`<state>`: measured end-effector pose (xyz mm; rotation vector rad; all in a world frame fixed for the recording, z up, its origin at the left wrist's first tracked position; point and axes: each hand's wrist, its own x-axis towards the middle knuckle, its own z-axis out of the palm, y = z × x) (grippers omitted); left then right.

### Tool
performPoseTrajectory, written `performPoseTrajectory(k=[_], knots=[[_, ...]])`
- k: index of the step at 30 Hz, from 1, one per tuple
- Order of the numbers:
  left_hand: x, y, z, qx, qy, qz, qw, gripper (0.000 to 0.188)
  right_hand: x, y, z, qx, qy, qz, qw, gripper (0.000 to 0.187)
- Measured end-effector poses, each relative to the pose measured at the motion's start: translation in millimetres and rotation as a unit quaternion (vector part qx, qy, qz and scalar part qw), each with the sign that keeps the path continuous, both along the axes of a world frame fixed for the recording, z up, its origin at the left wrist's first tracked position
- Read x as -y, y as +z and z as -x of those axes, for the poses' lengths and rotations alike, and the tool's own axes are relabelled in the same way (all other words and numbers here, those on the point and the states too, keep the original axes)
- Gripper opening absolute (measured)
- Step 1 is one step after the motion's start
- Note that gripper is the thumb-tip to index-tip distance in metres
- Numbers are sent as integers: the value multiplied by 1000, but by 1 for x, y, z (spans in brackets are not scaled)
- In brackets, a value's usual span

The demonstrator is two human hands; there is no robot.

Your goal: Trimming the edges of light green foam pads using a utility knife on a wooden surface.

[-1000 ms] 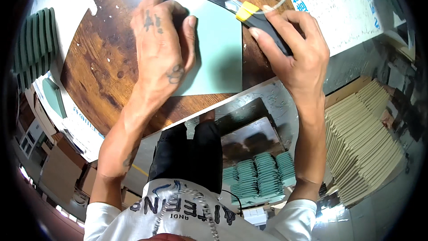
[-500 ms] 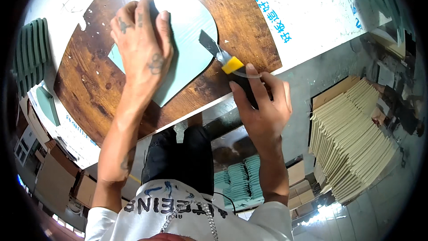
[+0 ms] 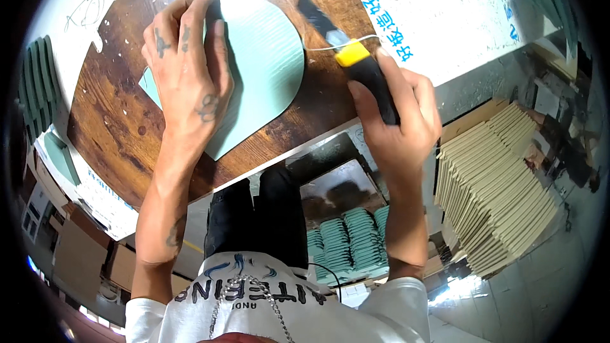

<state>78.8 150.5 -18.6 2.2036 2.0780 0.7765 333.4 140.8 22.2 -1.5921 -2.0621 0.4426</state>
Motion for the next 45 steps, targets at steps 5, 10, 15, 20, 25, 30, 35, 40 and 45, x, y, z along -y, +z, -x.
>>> performPoseTrajectory(k=[5, 10, 15, 20, 25, 30, 35, 40, 45], knots=[[-2, 6, 5, 3, -69, 16, 998, 37, 78, 0, -7, -338, -278, 146, 887, 44], [3, 20, 0, -14, -130, 70, 989, 70, 132, 15, 4, -712, -432, 178, 524, 70], [23, 37, -23, -30, -168, 168, 971, 108, 186, 6, 13, -779, -347, 267, 449, 70], [31, 42, -34, -52, -186, 171, 966, 105, 189, -4, 33, -625, -312, 172, 694, 27], [41, 29, -51, -17, -160, 139, 977, 81, 151, -18, 59, -516, -313, 157, 782, 30], [50, 21, -48, 0, -169, 67, 983, 37, 131, -30, 77, -409, -339, 122, 838, 55], [50, 15, -51, 0, -170, 33, 985, 44, 143, -33, 77, -505, -363, 153, 768, 40], [49, 11, -47, -12, -175, 29, 984, 46, 132, -28, 68, -550, -345, 170, 741, 33], [50, 12, -48, 2, -175, 25, 984, 51, 112, -36, 56, -398, -343, 139, 839, 31]])
